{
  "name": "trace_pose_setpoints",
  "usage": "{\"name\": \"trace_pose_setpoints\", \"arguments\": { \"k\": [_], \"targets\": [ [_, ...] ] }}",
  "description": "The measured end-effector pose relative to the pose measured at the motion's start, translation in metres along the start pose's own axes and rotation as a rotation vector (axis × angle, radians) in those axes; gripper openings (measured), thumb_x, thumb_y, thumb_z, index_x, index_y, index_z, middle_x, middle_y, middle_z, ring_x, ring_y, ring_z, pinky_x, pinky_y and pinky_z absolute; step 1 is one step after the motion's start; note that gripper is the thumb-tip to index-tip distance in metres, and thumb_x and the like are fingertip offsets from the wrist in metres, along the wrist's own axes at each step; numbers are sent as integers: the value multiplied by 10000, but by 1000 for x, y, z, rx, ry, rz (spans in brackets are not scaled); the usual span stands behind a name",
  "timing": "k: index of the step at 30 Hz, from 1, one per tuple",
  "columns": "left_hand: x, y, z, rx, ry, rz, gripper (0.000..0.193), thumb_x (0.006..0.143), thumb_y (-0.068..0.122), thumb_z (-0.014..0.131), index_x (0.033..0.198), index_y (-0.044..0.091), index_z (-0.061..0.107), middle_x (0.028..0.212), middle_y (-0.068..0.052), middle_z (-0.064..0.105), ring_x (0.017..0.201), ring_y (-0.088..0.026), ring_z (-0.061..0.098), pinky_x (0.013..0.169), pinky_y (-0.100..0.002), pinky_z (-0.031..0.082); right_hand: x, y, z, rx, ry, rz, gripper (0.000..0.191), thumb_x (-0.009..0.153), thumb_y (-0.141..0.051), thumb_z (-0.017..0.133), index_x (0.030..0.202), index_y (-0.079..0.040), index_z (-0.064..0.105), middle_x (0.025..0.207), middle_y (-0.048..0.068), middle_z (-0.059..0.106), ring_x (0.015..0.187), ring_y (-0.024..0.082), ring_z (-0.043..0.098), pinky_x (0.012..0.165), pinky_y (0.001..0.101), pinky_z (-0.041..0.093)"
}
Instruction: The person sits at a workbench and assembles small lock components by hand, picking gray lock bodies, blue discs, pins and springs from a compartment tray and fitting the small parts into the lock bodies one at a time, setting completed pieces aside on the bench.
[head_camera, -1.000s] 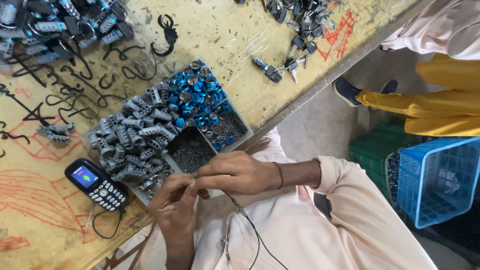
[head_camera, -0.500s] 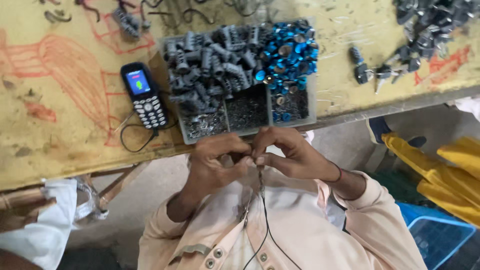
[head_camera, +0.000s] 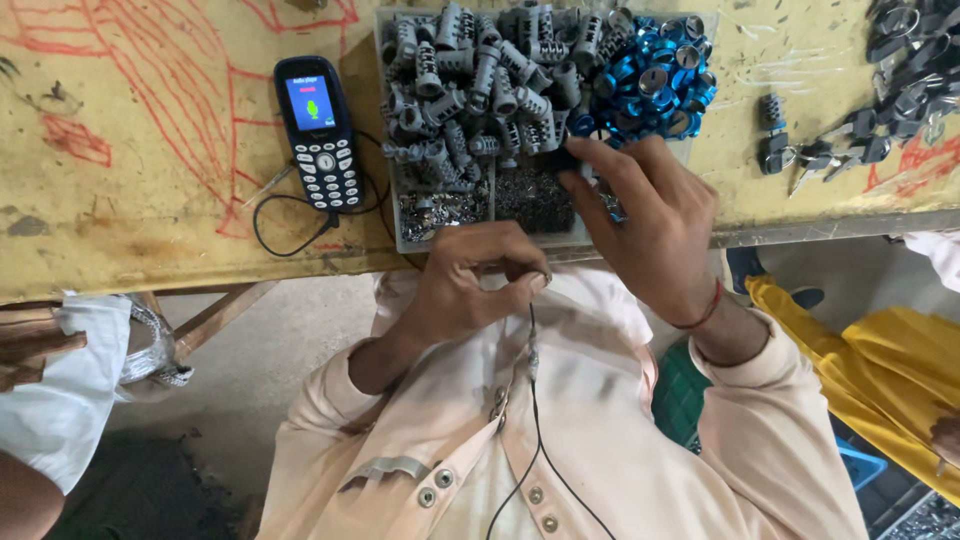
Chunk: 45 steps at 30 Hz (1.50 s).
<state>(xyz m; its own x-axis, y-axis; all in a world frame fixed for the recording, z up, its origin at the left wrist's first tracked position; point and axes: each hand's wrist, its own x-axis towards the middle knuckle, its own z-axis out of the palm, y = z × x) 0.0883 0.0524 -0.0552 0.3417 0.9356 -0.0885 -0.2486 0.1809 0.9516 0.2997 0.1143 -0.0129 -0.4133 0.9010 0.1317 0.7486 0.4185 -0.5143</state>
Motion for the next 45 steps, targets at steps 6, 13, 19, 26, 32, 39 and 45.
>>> {"name": "trace_pose_setpoints", "arguments": {
  "k": [6,13,19,26,32,39,45],
  "targets": [
    [1,2,0,43,-5,-3,68,904,6,714,971,7,724,931,-45,703,825,-81,688,733,-227,578,19,-11,16,-43,100,5,289,986,-154,906,1189,-111,705,987,68,585,783,218,628,647,360,492],
    [0,2,1,-12,-8,-48,86,951,70,720,1011,9,724,965,-48,692,834,-85,677,747,-233,590,15,-8,5,134,87,5,256,1077,-102,852,1233,-75,650,1085,77,596,849,193,678,699,312,544],
    [1,2,2,51,-27,-38,89,946,67,716,1014,10,723,955,-46,688,846,-83,687,771,-229,597,33,-9,18,-36,133,4,243,1062,-104,864,1204,-84,667,1106,79,576,870,227,669,702,335,526],
    [-4,4,1,-20,-4,51,75,966,61,692,1016,5,691,975,-53,705,871,-97,707,791,-239,606,2,-9,-11,276,-81,78,246,994,22,758,1190,-21,614,1114,84,644,865,180,704,731,298,569],
    [-1,5,1,-475,-82,-43,86,1021,71,674,1055,-8,663,1049,-79,692,926,-128,687,887,-259,595,-35,-1,-4,930,-200,183,326,994,37,696,1291,-20,574,1264,133,616,1063,177,669,878,274,599],
    [-2,4,7,-281,137,-300,142,945,115,738,979,-11,683,899,-31,698,803,-54,656,708,-221,557,-39,-12,10,736,-95,149,299,971,91,701,1249,-7,656,1247,141,653,1086,184,706,893,297,640],
    [-8,11,12,-84,158,-181,131,959,102,762,957,-9,694,904,-15,698,820,-27,630,732,-200,545,-38,-13,-4,360,-99,2,397,902,156,695,1239,-54,715,1208,134,681,1055,243,716,858,330,590]
  ]
}}
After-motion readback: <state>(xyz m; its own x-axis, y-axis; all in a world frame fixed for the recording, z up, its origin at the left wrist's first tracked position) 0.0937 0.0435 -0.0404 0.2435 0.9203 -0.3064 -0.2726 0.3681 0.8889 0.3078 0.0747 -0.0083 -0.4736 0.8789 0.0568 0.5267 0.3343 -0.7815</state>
